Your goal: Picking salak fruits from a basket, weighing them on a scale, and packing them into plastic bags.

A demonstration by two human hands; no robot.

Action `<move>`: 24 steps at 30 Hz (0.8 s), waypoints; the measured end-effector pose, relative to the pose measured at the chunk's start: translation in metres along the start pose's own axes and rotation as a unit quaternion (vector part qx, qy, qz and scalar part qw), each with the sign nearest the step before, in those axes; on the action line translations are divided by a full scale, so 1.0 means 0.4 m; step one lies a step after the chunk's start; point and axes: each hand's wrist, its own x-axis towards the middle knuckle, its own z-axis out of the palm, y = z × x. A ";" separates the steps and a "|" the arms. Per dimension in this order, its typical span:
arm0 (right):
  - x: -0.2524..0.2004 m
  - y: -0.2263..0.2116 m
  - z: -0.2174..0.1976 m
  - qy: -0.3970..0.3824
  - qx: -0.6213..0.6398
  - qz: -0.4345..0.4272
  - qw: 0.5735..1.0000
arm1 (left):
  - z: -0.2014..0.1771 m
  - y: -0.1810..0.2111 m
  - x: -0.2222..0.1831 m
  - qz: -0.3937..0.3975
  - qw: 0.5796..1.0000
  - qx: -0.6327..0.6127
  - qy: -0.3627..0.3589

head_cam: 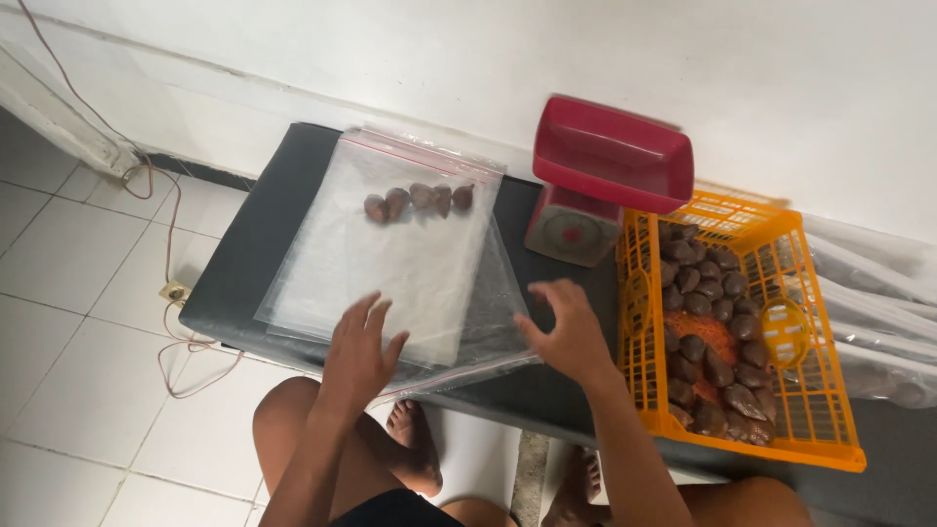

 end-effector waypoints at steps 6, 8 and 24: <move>0.312 -0.101 0.142 -0.016 -0.034 -0.081 0.996 | 0.053 0.033 0.300 -0.060 0.972 0.143 -0.176; 0.378 -0.089 0.210 -0.089 -0.094 -0.060 0.990 | 0.127 -0.020 0.329 -0.092 0.963 0.148 -0.206; 0.427 0.053 0.372 -0.121 -0.042 0.021 0.992 | 0.189 -0.132 0.310 -0.159 0.979 -0.073 -0.102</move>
